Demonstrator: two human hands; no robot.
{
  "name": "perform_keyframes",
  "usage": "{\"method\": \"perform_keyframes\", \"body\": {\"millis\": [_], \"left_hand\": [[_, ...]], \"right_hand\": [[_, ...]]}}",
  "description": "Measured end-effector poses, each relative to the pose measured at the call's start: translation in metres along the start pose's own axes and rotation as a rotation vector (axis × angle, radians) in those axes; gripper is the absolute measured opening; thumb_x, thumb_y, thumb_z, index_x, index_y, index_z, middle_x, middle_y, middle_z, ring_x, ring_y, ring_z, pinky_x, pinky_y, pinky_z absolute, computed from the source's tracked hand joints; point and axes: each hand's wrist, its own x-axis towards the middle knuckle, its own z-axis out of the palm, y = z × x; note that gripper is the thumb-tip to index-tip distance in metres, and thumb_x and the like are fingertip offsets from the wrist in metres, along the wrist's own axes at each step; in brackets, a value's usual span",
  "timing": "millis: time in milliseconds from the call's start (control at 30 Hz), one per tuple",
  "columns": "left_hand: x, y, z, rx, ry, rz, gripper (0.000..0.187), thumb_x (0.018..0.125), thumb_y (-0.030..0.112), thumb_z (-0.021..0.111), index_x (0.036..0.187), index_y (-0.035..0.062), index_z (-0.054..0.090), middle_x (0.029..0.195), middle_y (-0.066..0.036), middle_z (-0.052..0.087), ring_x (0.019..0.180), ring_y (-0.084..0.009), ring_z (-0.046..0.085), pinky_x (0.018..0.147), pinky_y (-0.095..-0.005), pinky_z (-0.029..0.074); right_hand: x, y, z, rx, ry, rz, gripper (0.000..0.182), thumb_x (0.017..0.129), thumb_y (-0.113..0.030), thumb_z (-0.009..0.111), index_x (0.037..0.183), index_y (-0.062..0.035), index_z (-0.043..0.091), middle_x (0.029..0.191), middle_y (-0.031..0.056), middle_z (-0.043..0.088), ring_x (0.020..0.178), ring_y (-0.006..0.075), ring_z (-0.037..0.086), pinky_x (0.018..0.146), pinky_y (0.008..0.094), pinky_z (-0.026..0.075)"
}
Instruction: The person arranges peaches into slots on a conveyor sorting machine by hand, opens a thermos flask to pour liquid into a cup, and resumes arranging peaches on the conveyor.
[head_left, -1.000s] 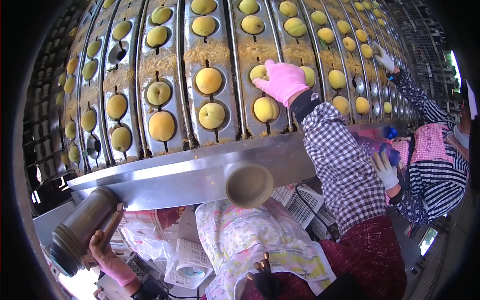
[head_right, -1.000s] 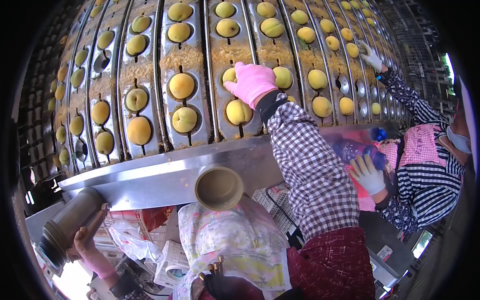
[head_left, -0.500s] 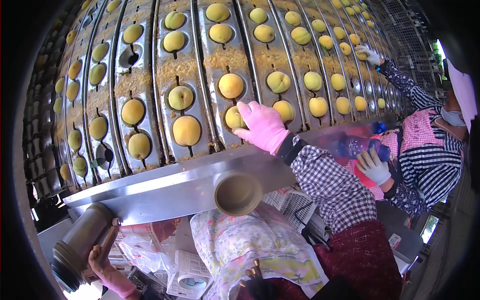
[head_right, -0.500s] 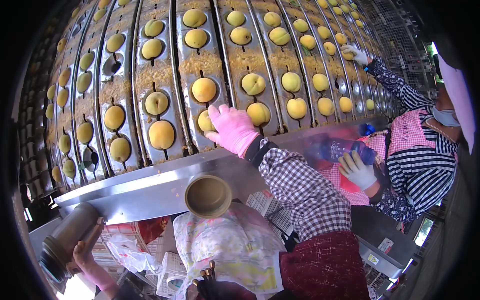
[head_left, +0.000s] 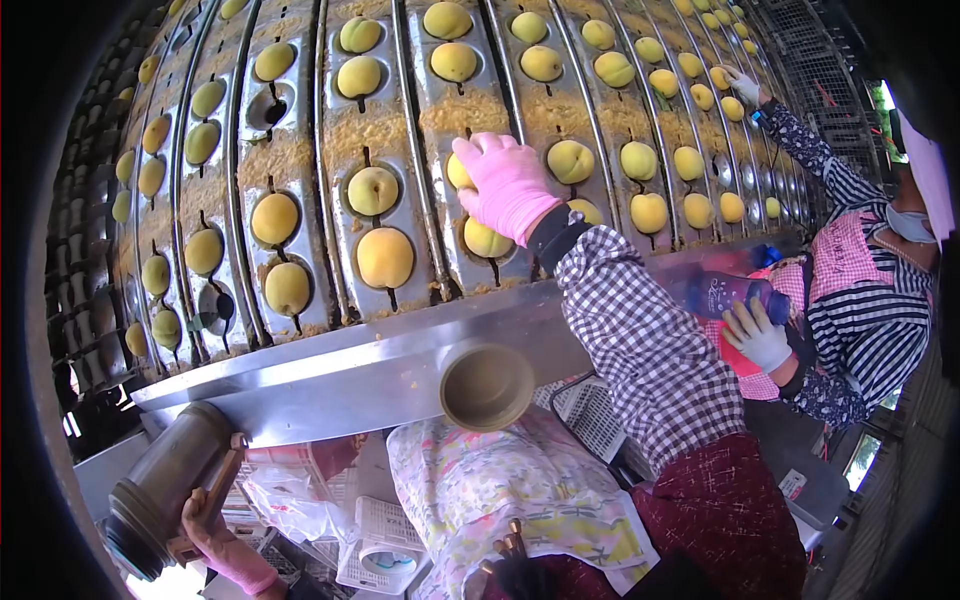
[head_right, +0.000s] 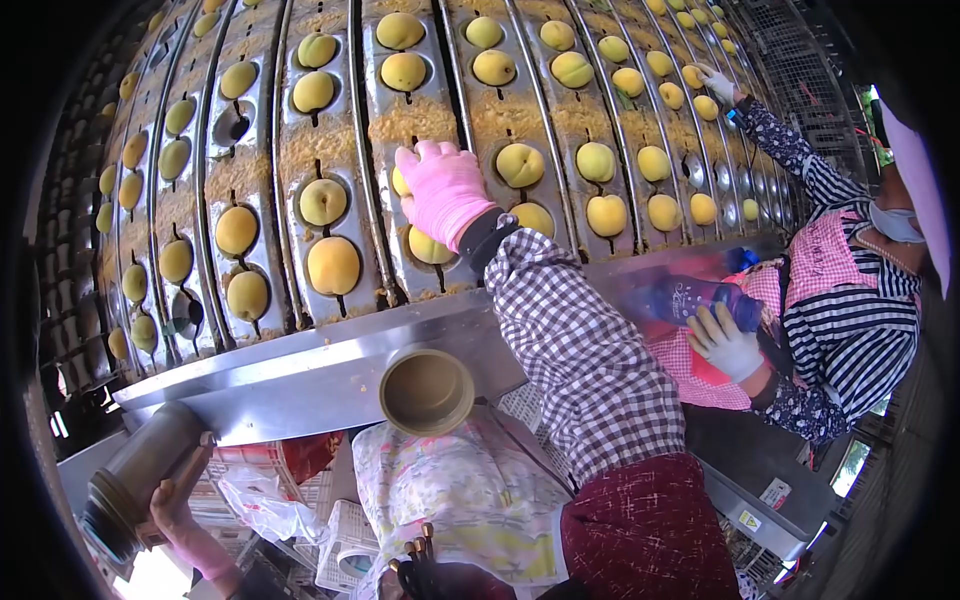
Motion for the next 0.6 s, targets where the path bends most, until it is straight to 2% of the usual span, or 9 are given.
{"method": "perform_keyframes", "body": {"millis": [67, 100, 200, 233, 333, 367, 467, 533, 600], "left_hand": [[-0.001, -0.001, -0.003, -0.036, -0.005, -0.010, 0.036, 0.110, 0.024, 0.037, 0.134, 0.0029, 0.055, 0.133, -0.012, 0.058, 0.131, -0.0225, 0.053, 0.116, -0.0399, 0.039], [-0.001, -0.001, -0.003, -0.026, 0.003, -0.018, 0.036, 0.110, 0.022, 0.037, 0.134, 0.0026, 0.055, 0.133, -0.012, 0.058, 0.131, -0.0223, 0.054, 0.116, -0.0394, 0.040], [0.001, 0.005, 0.001, 0.059, 0.005, -0.019, 0.033, 0.109, 0.017, 0.039, 0.134, 0.0022, 0.055, 0.132, -0.011, 0.059, 0.129, -0.0218, 0.056, 0.114, -0.0378, 0.041], [-0.001, 0.007, 0.003, 0.099, 0.005, -0.020, 0.032, 0.108, 0.014, 0.039, 0.134, 0.0021, 0.055, 0.132, -0.011, 0.059, 0.128, -0.0216, 0.056, 0.114, -0.0372, 0.042], [-0.003, 0.010, 0.007, 0.192, 0.028, 0.013, 0.031, 0.107, 0.010, 0.042, 0.133, 0.0022, 0.056, 0.131, -0.009, 0.059, 0.127, -0.0212, 0.057, 0.112, -0.0361, 0.043], [-0.002, 0.009, 0.005, 0.128, 0.012, 0.025, 0.031, 0.105, 0.005, 0.043, 0.132, 0.0025, 0.056, 0.130, -0.009, 0.060, 0.126, -0.0208, 0.057, 0.111, -0.0356, 0.044], [-0.002, 0.006, 0.002, 0.180, -0.004, 0.029, 0.031, 0.107, 0.010, 0.041, 0.132, 0.0022, 0.056, 0.130, -0.009, 0.059, 0.127, -0.0212, 0.057, 0.111, -0.0361, 0.043], [-0.004, 0.007, 0.005, 0.088, 0.025, -0.010, 0.033, 0.108, 0.017, 0.039, 0.132, 0.0022, 0.056, 0.130, -0.010, 0.059, 0.128, -0.0219, 0.056, 0.112, -0.0368, 0.043], [-0.003, 0.009, 0.007, 0.027, 0.014, -0.025, 0.038, 0.109, 0.026, 0.038, 0.132, 0.0023, 0.056, 0.131, -0.011, 0.059, 0.128, -0.0228, 0.056, 0.112, -0.0376, 0.043]], "right_hand": [[0.006, -0.011, -0.016, -0.176, -0.251, -0.092, 0.060, 0.085, -0.032, 0.074, 0.139, -0.0134, 0.055, 0.138, 0.0106, 0.056, 0.125, 0.0317, 0.055, 0.103, 0.0457, 0.047], [0.010, -0.007, -0.025, -0.140, -0.332, -0.113, 0.065, 0.083, -0.030, 0.076, 0.141, -0.0146, 0.053, 0.139, 0.0120, 0.055, 0.127, 0.0329, 0.054, 0.106, 0.0451, 0.046], [0.009, 0.015, -0.037, 0.105, -0.262, -0.084, 0.070, 0.081, -0.030, 0.077, 0.144, -0.0138, 0.051, 0.142, 0.0135, 0.053, 0.129, 0.0346, 0.053, 0.108, 0.0447, 0.045], [0.008, 0.027, -0.024, 0.205, -0.147, -0.049, 0.073, 0.080, -0.031, 0.077, 0.145, -0.0127, 0.050, 0.144, 0.0141, 0.052, 0.130, 0.0364, 0.052, 0.110, 0.0449, 0.044], [0.001, 0.032, -0.020, 0.178, -0.200, 0.028, 0.073, 0.080, -0.033, 0.076, 0.146, -0.0128, 0.050, 0.143, 0.0153, 0.053, 0.132, 0.0363, 0.050, 0.112, 0.0446, 0.041], [-0.001, 0.033, -0.015, 0.167, -0.165, 0.007, 0.073, 0.080, -0.033, 0.077, 0.145, -0.0130, 0.050, 0.142, 0.0147, 0.054, 0.131, 0.0359, 0.051, 0.111, 0.0448, 0.041], [-0.005, 0.029, -0.003, 0.103, -0.076, -0.045, 0.072, 0.079, -0.034, 0.078, 0.143, -0.0140, 0.052, 0.136, 0.0121, 0.058, 0.129, 0.0334, 0.052, 0.107, 0.0453, 0.044], [-0.009, 0.024, -0.001, 0.014, -0.032, -0.053, 0.070, 0.079, -0.034, 0.079, 0.141, -0.0149, 0.053, 0.132, 0.0094, 0.060, 0.126, 0.0302, 0.055, 0.103, 0.0456, 0.046], [-0.010, 0.018, -0.003, -0.028, -0.032, -0.065, 0.069, 0.079, -0.033, 0.079, 0.141, -0.0154, 0.054, 0.131, 0.0091, 0.060, 0.126, 0.0309, 0.054, 0.102, 0.0463, 0.045]]}}
